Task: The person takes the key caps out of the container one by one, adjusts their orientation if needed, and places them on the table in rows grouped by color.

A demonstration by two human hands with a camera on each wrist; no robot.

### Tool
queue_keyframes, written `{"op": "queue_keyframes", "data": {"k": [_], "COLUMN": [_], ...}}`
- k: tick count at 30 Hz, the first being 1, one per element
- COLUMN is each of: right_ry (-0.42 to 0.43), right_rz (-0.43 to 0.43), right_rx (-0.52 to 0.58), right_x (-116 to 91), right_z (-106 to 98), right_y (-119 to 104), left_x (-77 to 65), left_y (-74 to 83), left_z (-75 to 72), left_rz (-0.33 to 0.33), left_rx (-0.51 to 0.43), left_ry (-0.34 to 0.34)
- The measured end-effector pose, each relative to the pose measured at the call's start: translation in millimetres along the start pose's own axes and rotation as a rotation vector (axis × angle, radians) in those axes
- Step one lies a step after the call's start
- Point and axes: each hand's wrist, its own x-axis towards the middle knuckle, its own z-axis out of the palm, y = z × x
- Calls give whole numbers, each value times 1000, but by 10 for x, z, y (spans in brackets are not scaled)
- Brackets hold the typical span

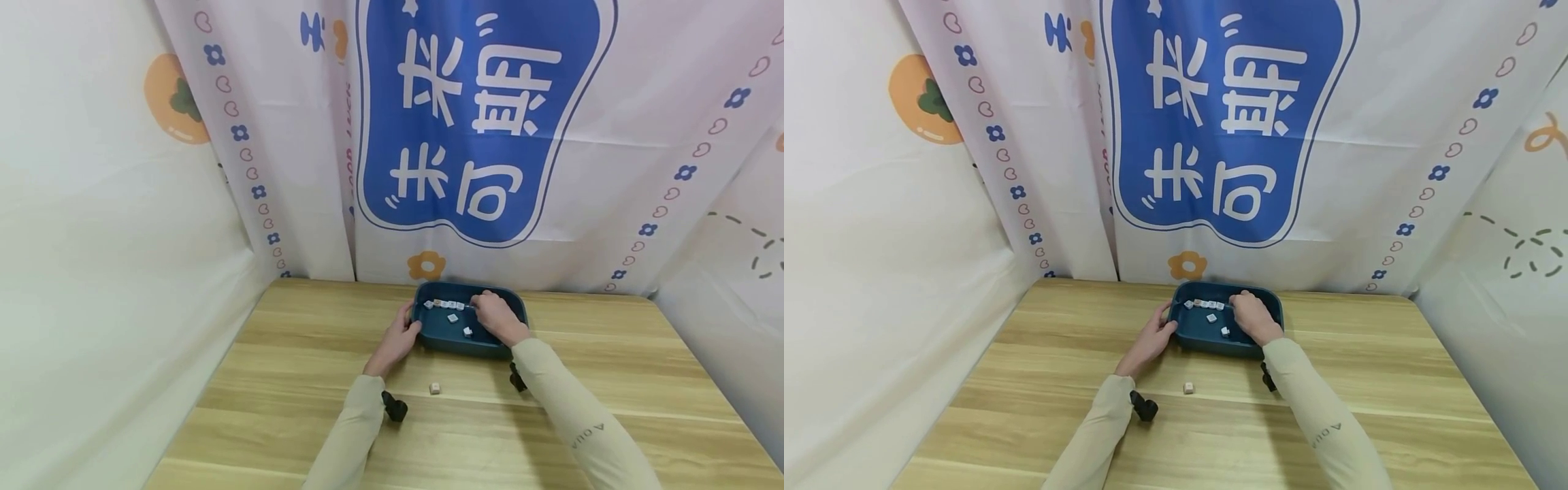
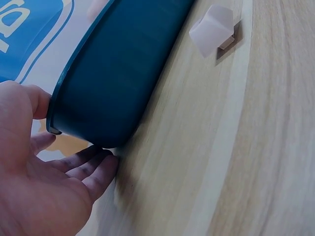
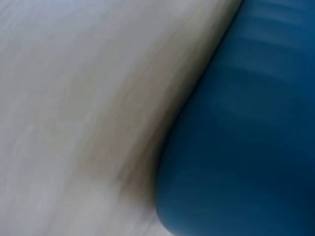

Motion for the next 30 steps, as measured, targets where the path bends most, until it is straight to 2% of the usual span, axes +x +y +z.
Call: {"op": "queue_keyframes", "data": {"k": [7,16,23,30], "right_ry": [17,144,232,281], "right_rz": [11,-19,-92,-180], "right_rx": [46,95,136,94], "right_x": [-54,-134,-192,-245], "right_z": [-53,-114,-176,-252], "right_y": [-14,-93,-142,-213], "left_x": [8,6,-3,-2], "left_y": [9,8,23,9], "left_z": [2,2,1,-1], "left_rz": [-7,7,7,8], "left_rx": [11,10,9,21], "left_ry": [3,1,4,13]}}
